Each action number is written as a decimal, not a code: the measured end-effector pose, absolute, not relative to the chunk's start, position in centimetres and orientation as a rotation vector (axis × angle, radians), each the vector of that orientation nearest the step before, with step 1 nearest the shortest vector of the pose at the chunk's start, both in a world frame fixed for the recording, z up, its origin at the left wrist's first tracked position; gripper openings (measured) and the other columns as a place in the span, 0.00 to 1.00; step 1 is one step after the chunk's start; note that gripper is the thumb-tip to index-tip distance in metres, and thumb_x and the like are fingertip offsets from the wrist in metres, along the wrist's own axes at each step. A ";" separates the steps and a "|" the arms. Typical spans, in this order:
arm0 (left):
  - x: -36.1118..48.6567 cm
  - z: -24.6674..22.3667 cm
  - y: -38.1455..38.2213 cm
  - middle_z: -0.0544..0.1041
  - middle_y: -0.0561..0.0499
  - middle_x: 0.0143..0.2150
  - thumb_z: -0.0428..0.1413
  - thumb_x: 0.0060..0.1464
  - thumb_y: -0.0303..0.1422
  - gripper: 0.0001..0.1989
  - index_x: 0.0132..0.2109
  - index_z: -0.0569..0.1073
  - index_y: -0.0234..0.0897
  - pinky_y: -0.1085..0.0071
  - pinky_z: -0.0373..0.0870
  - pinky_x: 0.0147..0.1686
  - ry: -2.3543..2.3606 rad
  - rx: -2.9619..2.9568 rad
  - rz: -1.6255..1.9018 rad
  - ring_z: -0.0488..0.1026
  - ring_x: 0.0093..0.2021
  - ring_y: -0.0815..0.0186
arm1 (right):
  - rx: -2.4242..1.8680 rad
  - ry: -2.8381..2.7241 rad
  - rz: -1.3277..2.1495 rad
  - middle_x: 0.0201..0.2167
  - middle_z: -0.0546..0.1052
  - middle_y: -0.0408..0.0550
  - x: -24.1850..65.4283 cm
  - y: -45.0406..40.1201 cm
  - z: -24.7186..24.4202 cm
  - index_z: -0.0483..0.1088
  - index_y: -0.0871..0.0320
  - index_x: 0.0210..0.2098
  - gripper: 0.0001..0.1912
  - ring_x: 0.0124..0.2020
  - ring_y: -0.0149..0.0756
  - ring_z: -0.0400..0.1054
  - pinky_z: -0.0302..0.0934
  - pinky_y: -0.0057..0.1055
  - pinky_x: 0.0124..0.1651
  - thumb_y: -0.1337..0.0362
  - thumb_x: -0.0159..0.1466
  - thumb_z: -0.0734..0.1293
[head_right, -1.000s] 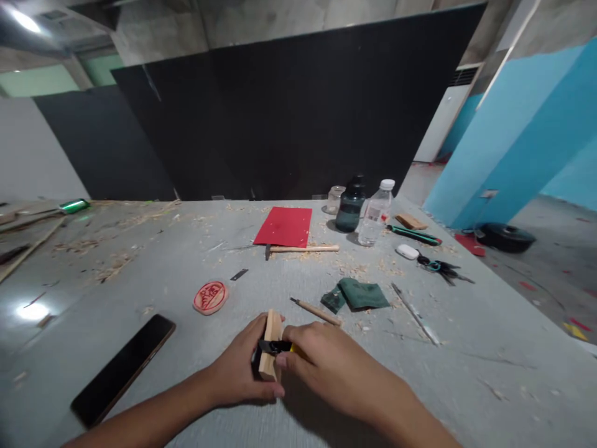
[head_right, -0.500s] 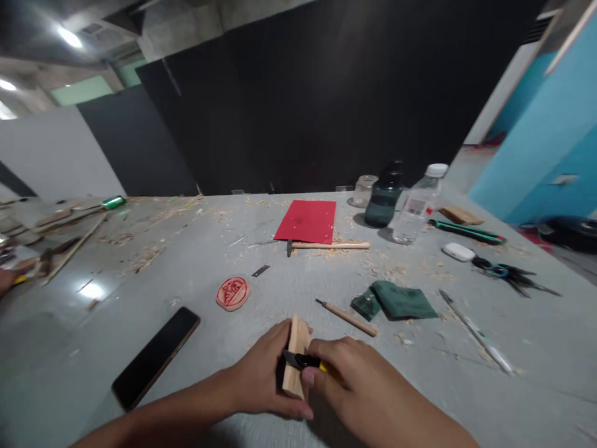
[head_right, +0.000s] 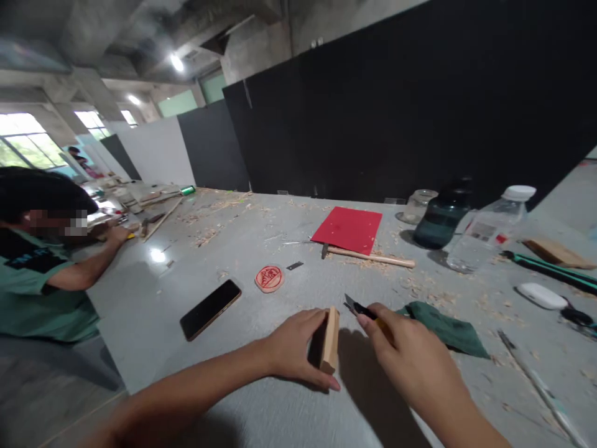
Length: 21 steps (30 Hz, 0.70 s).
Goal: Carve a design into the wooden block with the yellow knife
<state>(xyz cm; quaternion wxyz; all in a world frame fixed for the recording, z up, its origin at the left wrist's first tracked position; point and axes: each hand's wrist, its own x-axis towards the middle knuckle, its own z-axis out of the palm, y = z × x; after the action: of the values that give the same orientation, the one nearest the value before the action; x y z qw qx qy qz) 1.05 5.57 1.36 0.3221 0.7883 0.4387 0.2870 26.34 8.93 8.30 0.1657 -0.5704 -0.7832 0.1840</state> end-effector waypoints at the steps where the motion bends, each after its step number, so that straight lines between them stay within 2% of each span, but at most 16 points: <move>1: 1.2 1.5 5.7 0.81 0.36 0.58 0.72 0.39 0.70 0.56 0.65 0.74 0.37 0.41 0.75 0.62 1.141 2.083 0.741 0.79 0.57 0.39 | -1.609 -2.225 0.567 0.35 0.87 0.59 26.7 9.1 8.7 0.81 0.53 0.47 0.31 0.38 0.59 0.83 0.69 0.45 0.39 0.38 0.71 0.56; 7: 2.3 1.4 7.9 0.82 0.40 0.57 0.71 0.42 0.67 0.51 0.64 0.74 0.39 0.49 0.78 0.59 1.058 2.114 0.721 0.81 0.55 0.45 | -1.343 -2.329 0.853 0.33 0.84 0.56 27.5 8.2 9.9 0.80 0.52 0.38 0.27 0.33 0.49 0.79 0.68 0.39 0.36 0.39 0.73 0.60; 12: 2.5 0.8 8.1 0.81 0.39 0.55 0.71 0.42 0.67 0.49 0.60 0.74 0.38 0.49 0.75 0.60 1.062 2.109 0.766 0.80 0.55 0.44 | -1.227 -2.412 0.958 0.30 0.82 0.54 27.0 7.3 10.2 0.78 0.53 0.33 0.24 0.31 0.44 0.75 0.64 0.36 0.34 0.46 0.76 0.61; 16: 2.1 1.2 7.5 0.81 0.40 0.56 0.69 0.48 0.64 0.44 0.61 0.74 0.38 0.50 0.76 0.59 1.031 2.070 0.781 0.80 0.55 0.45 | -1.340 -2.447 1.066 0.33 0.82 0.51 26.8 6.7 10.6 0.78 0.53 0.36 0.23 0.34 0.42 0.75 0.62 0.36 0.37 0.46 0.76 0.61; 19: 1.9 1.3 7.4 0.81 0.42 0.55 0.72 0.45 0.61 0.43 0.59 0.74 0.39 0.50 0.77 0.58 1.010 2.039 0.784 0.80 0.55 0.45 | -1.334 -2.430 1.175 0.34 0.82 0.49 26.7 6.1 11.0 0.78 0.53 0.37 0.23 0.34 0.40 0.75 0.62 0.35 0.37 0.45 0.77 0.62; 21: 1.9 1.2 7.4 0.81 0.42 0.55 0.74 0.43 0.57 0.43 0.59 0.73 0.40 0.49 0.77 0.58 1.018 2.027 0.773 0.80 0.55 0.44 | -1.314 -2.418 1.230 0.35 0.83 0.48 26.3 5.8 11.4 0.78 0.53 0.38 0.20 0.34 0.38 0.76 0.63 0.33 0.37 0.48 0.77 0.63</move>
<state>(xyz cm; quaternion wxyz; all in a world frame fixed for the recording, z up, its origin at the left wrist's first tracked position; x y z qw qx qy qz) 1.90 7.40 1.23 0.3642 0.7877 0.3958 0.3003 26.34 5.79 11.42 0.0636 -0.4351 -0.8005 0.4071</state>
